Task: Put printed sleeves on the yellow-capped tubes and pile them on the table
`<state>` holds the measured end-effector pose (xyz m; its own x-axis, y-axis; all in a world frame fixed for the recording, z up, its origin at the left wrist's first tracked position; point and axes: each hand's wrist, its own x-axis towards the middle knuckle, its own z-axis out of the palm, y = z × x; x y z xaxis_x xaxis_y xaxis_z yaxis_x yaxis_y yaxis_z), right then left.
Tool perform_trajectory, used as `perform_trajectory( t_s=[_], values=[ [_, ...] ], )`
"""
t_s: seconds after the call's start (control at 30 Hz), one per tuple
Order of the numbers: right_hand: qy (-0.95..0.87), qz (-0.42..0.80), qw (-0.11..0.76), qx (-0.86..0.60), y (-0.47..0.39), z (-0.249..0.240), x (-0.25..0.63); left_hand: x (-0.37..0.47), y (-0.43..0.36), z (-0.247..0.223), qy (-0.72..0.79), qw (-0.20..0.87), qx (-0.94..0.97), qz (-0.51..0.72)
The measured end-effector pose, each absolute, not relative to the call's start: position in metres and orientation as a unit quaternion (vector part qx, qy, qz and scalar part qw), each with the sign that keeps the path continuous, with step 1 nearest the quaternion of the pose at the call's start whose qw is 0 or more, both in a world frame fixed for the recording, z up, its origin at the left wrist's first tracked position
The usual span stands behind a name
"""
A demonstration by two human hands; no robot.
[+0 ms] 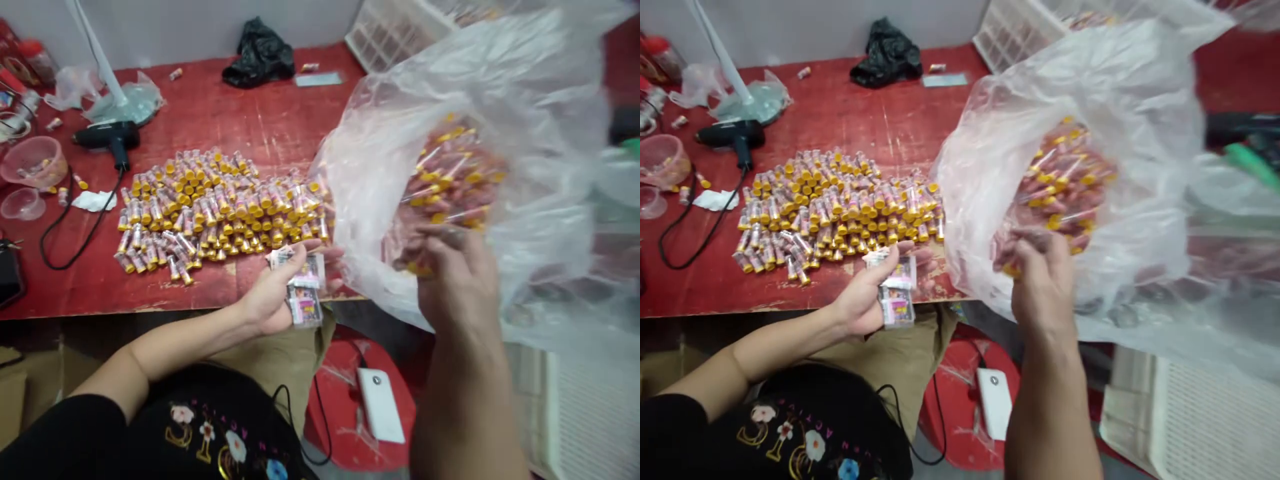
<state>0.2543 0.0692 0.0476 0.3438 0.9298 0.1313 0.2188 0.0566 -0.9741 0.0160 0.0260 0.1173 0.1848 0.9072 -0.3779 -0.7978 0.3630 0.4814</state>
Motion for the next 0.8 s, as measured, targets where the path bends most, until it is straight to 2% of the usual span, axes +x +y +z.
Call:
perform_trajectory(
  t_s=[0.03, 0.1, 0.3, 0.47, 0.57, 0.7, 0.8],
  values=[
    [-0.467, 0.403, 0.530, -0.582, 0.046, 0.055, 0.234, 0.014, 0.020, 0.111, 0.319, 0.767, 0.081, 0.550],
    [-0.462, 0.456, 0.521, -0.554, 0.010, 0.069, 0.191, 0.013, 0.008, 0.102, 0.325, 0.782, 0.073, 0.526],
    [-0.516, 0.371, 0.513, -0.577, -0.017, 0.067, 0.128, 0.010, -0.013, 0.089, 0.324, 0.792, 0.068, 0.513],
    [-0.513, 0.280, 0.534, -0.611, -0.030, 0.061, 0.133, -0.004, -0.021, 0.072, 0.395, 0.735, 0.033, 0.550],
    [-0.520, 0.245, 0.552, -0.604, -0.039, 0.062, 0.127, -0.005, -0.029, 0.061, 0.428, 0.696, 0.074, 0.572],
    [-0.504, 0.257, 0.584, -0.582, -0.043, 0.053, 0.111, 0.003, -0.034, 0.055, 0.416, 0.646, 0.143, 0.624],
    [-0.451, 0.327, 0.614, -0.559, -0.044, 0.043, 0.109, 0.006, -0.030, 0.055, 0.420, 0.621, 0.149, 0.644]
  ],
)
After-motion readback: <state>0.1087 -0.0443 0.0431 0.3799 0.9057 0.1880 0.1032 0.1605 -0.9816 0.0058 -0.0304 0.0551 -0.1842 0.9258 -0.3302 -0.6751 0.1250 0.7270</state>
